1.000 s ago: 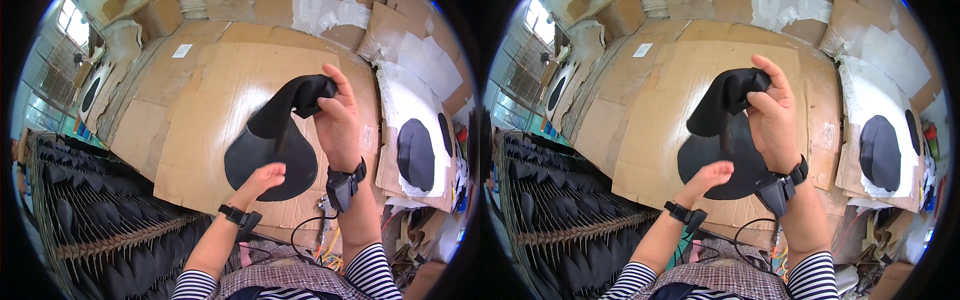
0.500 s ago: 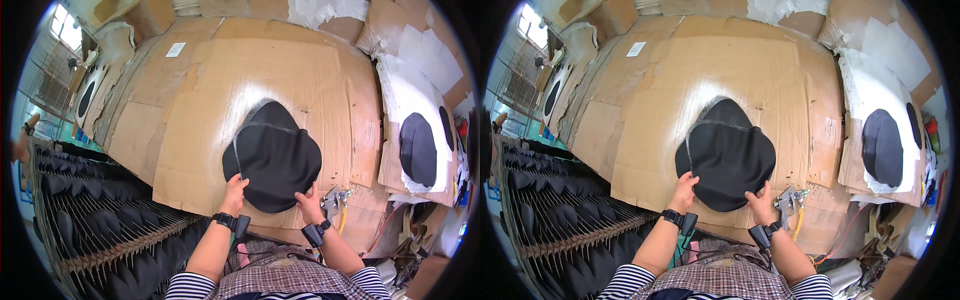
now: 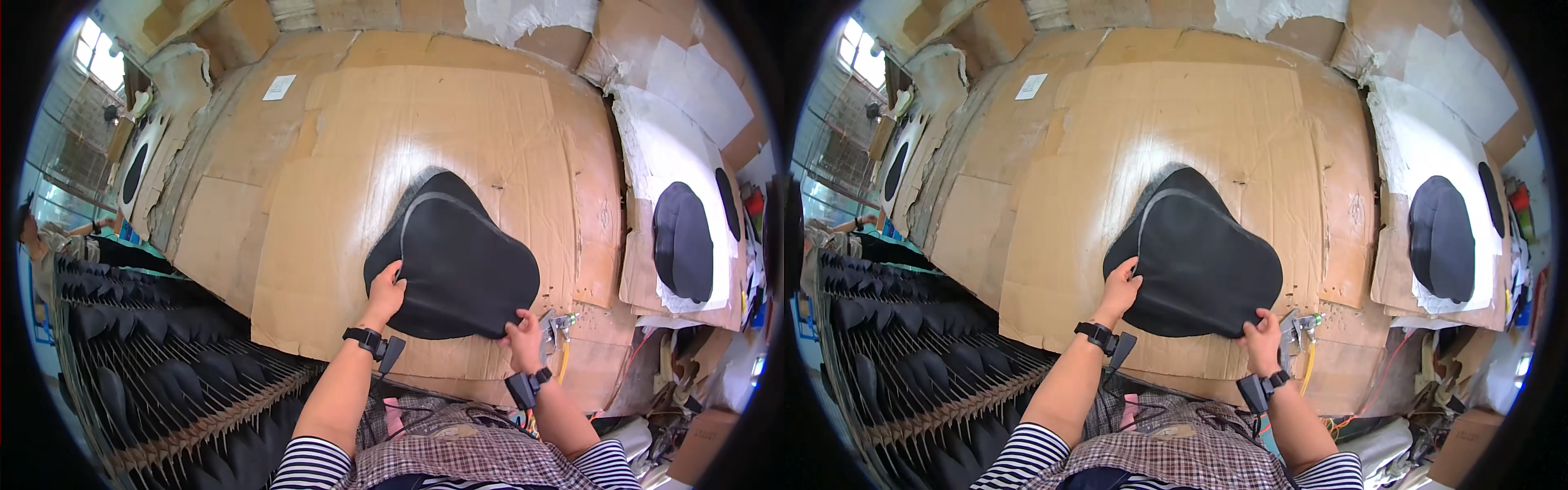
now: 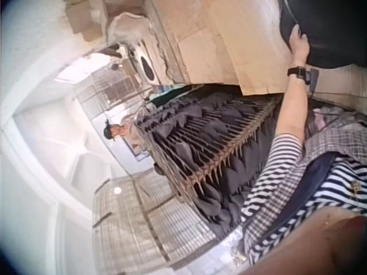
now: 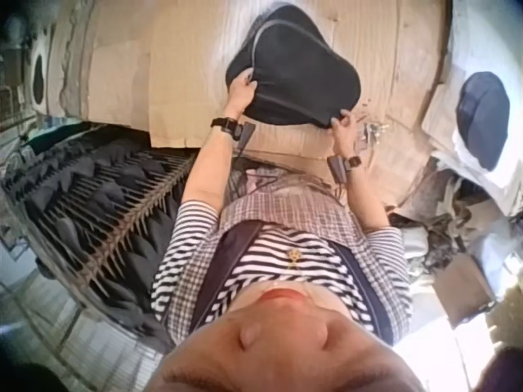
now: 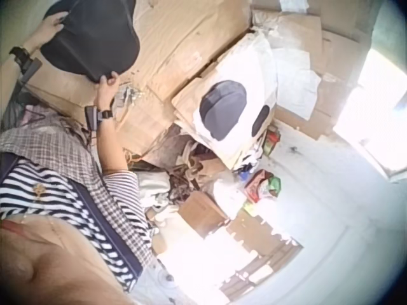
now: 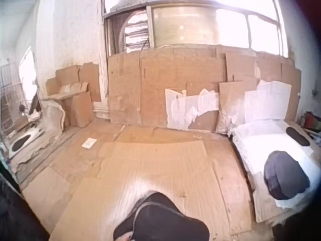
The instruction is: The person picks up black shoe insoles from a cardboard surface and places them onto a metal drying rack. They then pick up black shoe uppers and attach them to the insoles, stacking the assembled pairs on the rack. The process is repeated for multiple units.
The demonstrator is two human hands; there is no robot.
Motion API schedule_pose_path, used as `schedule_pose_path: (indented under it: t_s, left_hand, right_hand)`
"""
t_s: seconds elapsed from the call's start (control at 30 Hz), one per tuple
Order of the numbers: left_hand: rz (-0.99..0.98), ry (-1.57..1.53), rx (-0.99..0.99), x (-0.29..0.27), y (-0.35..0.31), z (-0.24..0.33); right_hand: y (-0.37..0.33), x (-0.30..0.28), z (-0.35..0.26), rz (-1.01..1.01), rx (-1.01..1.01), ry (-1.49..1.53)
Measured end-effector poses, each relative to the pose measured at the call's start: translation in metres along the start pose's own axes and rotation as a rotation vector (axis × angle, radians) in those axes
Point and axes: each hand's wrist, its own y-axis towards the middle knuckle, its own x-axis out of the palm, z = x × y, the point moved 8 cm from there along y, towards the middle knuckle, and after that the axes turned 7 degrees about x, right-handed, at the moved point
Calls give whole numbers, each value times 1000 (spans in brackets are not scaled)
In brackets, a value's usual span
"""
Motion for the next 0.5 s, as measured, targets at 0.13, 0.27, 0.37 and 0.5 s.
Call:
schedule_pose_path:
  t_s: [0.13,0.27,0.37,0.5]
  left_hand:
    - [14,36,31,-10,26,-13]
    - [34,-96,-68,-29,52,-10]
    - [25,26,-25,-39,53,-14]
    - [12,100,121,-37,40,0]
  right_hand:
    - [-5,24,10,-185,137,131]
    - [5,58,-17,-205,191,171]
    - [6,63,0,-227,235,154]
    - [-5,60,7,-253,263,117]
